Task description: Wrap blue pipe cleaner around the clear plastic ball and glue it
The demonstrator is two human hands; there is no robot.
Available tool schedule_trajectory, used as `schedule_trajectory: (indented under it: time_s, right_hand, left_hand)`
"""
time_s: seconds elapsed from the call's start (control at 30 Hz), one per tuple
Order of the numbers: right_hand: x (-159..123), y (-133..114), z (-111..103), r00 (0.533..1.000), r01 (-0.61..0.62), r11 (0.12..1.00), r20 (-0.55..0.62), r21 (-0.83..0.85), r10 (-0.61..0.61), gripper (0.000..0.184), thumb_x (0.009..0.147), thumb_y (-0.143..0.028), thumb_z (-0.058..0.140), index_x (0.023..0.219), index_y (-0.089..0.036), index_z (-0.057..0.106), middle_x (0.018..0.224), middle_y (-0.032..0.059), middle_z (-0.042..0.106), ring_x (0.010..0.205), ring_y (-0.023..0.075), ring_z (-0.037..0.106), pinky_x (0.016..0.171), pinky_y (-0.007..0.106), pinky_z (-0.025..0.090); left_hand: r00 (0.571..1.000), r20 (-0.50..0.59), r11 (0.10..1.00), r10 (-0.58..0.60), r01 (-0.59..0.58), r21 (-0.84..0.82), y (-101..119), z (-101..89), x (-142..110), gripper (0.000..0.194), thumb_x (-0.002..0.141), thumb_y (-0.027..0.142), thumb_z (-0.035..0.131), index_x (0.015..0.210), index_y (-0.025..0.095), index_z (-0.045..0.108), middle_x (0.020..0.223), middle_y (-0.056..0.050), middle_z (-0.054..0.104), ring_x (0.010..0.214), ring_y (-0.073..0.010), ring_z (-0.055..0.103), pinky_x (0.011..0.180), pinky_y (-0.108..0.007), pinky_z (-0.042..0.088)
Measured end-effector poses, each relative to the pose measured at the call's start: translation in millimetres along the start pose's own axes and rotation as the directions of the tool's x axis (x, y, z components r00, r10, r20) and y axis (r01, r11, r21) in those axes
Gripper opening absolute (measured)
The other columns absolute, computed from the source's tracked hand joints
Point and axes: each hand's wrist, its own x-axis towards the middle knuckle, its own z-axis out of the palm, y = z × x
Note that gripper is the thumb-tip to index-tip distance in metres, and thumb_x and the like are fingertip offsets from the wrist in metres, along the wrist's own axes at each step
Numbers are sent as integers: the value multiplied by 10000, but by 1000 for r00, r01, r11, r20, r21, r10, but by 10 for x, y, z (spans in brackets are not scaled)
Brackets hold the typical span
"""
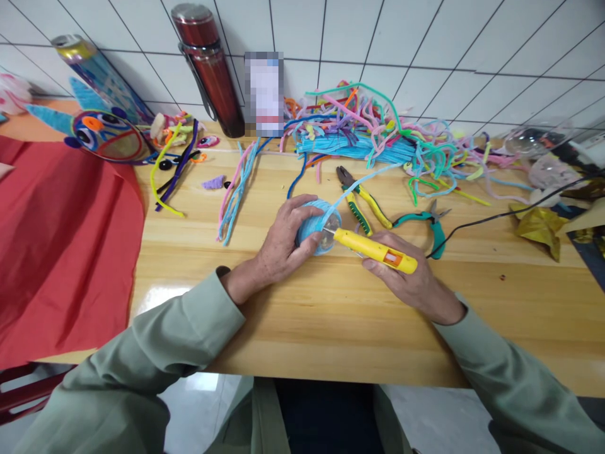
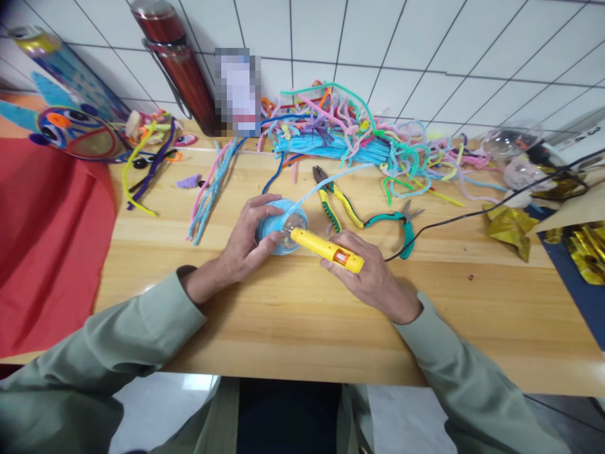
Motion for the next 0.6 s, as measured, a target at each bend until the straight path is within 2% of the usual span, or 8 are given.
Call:
schedule_trajectory:
  time_s: [0.37,0.6]
  right_hand:
    - [10,5,3,1000,-20,1000,-6,7,20,112,1039,-366,711,1024,-273,650,918,13,698,787,199,692,725,345,579]
    - [13,1,-6,1000,1,1000,5,-14,-1,109,1055,-363,687,1027,-268,641,929,19,699,811,204,701,719,346,572]
  left_hand:
    - [1000,3,1000,-1,1,-2,2,-1,1,367,1120,436,518,1448,271,498,1503,-161,573,1440,-331,563,1172,-599,527]
    - [1000,-5,1000,12,-11,12,12,-5,9,357,1128,439,512,1439,264,497,1488,-164,575,1438,-313,570,1162,-586,547]
